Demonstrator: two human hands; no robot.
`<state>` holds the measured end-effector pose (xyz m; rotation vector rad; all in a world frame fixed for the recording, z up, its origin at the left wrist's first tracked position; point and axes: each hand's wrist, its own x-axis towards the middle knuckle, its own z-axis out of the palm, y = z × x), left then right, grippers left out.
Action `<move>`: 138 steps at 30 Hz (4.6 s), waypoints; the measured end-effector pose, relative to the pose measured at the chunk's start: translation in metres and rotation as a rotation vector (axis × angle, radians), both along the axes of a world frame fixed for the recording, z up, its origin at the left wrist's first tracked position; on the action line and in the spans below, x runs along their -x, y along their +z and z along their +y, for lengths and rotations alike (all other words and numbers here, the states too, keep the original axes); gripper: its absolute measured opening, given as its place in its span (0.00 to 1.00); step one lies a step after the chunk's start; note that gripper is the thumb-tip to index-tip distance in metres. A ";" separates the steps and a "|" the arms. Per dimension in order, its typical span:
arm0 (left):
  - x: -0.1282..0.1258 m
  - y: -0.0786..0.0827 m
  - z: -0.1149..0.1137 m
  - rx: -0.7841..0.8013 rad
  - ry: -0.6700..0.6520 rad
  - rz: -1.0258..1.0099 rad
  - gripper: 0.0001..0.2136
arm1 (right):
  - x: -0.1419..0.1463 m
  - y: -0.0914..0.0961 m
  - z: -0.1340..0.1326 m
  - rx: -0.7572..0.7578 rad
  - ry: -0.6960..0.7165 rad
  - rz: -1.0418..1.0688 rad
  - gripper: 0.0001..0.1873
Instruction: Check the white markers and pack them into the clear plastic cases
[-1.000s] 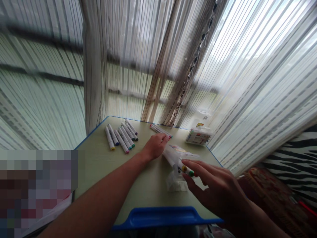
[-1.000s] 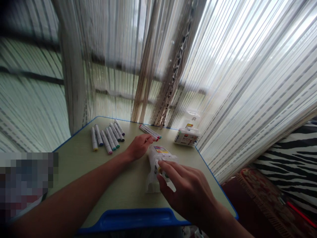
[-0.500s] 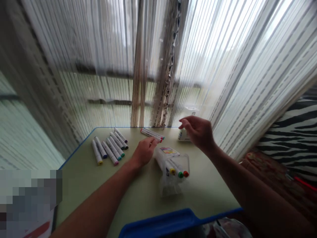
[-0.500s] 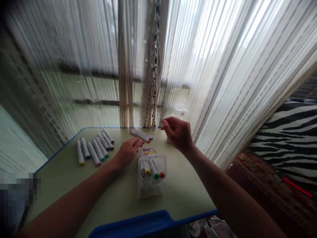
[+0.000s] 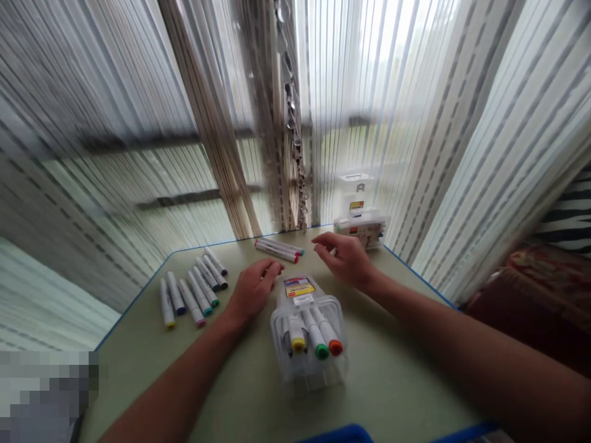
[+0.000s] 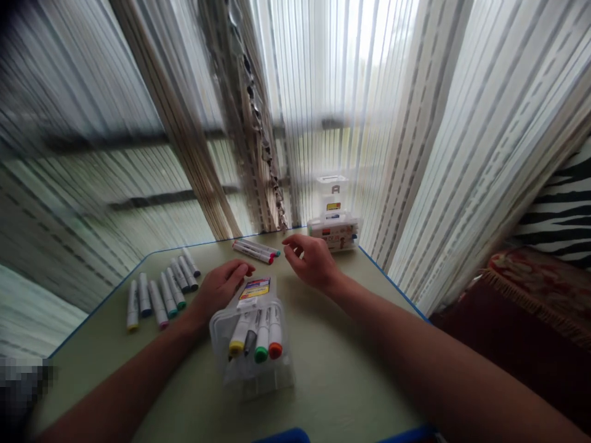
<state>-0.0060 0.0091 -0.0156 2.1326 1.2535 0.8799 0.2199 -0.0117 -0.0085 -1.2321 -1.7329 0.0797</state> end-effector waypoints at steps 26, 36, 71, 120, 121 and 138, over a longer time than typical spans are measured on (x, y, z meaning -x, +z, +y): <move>-0.002 -0.003 0.000 -0.154 0.035 0.084 0.12 | -0.003 -0.008 0.005 0.142 0.054 -0.056 0.11; 0.002 -0.015 0.018 -0.424 -0.007 0.496 0.26 | -0.001 -0.026 0.008 0.267 0.045 -0.101 0.16; 0.002 -0.002 0.013 -0.438 0.065 0.481 0.15 | 0.001 -0.014 -0.002 0.349 0.092 0.026 0.22; -0.004 0.003 -0.004 -0.264 -0.001 -0.349 0.13 | 0.002 0.005 -0.004 0.367 0.396 0.769 0.15; -0.005 0.003 -0.004 -0.223 -0.013 -0.383 0.13 | 0.002 0.005 -0.004 0.369 0.402 0.764 0.16; -0.004 0.007 -0.009 -0.192 -0.060 -0.346 0.17 | 0.003 0.006 -0.008 0.507 0.350 0.703 0.19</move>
